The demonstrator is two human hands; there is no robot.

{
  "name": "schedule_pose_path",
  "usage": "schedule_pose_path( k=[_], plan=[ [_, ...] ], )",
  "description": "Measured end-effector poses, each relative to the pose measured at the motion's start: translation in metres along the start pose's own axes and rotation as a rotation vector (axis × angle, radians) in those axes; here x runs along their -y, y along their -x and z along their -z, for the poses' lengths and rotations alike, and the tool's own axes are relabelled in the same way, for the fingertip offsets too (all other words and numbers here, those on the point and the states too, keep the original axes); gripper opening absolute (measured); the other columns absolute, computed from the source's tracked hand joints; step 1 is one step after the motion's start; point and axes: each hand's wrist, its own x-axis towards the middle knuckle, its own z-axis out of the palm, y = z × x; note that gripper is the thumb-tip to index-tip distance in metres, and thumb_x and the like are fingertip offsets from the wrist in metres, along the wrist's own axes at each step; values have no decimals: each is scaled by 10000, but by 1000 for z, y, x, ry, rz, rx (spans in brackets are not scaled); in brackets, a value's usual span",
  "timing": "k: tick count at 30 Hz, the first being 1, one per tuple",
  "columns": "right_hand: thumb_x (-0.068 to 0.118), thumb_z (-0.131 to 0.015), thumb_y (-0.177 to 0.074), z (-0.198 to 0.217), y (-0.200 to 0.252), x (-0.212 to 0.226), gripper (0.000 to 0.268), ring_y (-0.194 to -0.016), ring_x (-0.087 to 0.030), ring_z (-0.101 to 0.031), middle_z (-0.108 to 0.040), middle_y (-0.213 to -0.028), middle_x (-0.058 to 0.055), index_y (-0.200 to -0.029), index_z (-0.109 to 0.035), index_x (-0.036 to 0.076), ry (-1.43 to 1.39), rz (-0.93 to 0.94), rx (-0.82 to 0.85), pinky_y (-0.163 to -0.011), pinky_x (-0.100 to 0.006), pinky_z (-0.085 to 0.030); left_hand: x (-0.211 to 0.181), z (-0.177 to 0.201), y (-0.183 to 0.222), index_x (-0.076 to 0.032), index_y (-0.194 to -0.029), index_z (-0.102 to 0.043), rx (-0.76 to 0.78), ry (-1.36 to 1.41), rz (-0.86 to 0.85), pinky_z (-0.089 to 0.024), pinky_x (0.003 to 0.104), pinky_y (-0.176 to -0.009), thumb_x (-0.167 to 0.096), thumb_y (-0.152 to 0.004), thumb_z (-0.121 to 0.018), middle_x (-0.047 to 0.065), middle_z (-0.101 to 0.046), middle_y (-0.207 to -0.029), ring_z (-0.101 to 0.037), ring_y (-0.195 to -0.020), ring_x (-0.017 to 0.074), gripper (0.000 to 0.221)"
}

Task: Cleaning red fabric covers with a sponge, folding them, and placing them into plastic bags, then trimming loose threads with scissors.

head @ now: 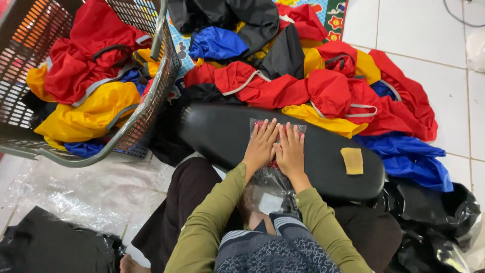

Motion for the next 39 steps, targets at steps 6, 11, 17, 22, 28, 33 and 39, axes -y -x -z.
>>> schedule_pose_path(
  k=[6, 11, 17, 22, 28, 33, 39],
  plan=[
    [409, -375, -1080, -7, -2, -1, 615, -1519, -448, -286, -302, -1664, -207, -1624, -347, 125, 42, -10, -19, -1185, -636, -240, -1, 0, -3, -108, -1616, -342, 57, 20, 29, -173, 528, -1259, -325, -974, -401, 118, -289, -1698, -282, -1557, 348, 680],
    [396, -431, -1055, -15, -2, -1, 629, -1499, -471, -317, -321, -1636, -256, -1610, -373, 105, 77, -17, -43, -1186, -622, -260, 0, -11, 1, -101, -1606, -360, 80, 49, 43, -176, 538, -1255, -324, -990, -376, 130, -335, -1674, -303, -1544, 358, 655],
    [392, -437, -1051, -14, -7, -4, 613, -1498, -452, -333, -359, -1618, -245, -1598, -402, 118, 80, -16, -64, -1195, -613, -254, 3, -18, -2, -103, -1591, -386, 53, 25, 34, -192, 531, -1246, -334, -989, -382, 128, -375, -1651, -331, -1528, 356, 646],
    [376, -441, -1061, -9, -2, -5, 597, -1512, -470, -287, -314, -1642, -254, -1605, -394, 133, 9, -13, -47, -1192, -642, -234, 5, -19, 1, -119, -1593, -386, 57, 27, 39, -207, 535, -1248, -348, -988, -401, 111, -362, -1662, -329, -1532, 348, 647],
    [257, -488, -1078, 26, 36, -14, 626, -1553, -452, -83, -113, -1718, -208, -1665, -286, 178, -168, 2, -148, -1218, -601, -145, 3, 49, 7, -148, -1652, -286, -69, 78, -33, -165, 549, -1263, -376, -1041, -465, 129, -222, -1724, -212, -1581, 369, 676],
    [22, -423, -944, 61, 95, -25, 687, -1504, -395, -360, -395, -1645, -113, -1572, -457, 297, 107, 360, -57, -1168, -558, -346, 30, 58, 71, -220, -1591, -414, -53, -147, -274, -333, 454, -1228, -70, -806, -699, 65, -458, -1600, -413, -1497, 283, 849],
    [-28, -448, -876, 61, 104, -47, 726, -1409, -347, -497, -484, -1575, -118, -1556, -481, 223, 71, 445, 56, -1141, -496, -410, 38, 37, 90, -223, -1590, -377, 71, -179, -375, -404, 432, -1192, -138, -677, -888, 94, -466, -1581, -488, -1436, 278, 1050]
  ],
)
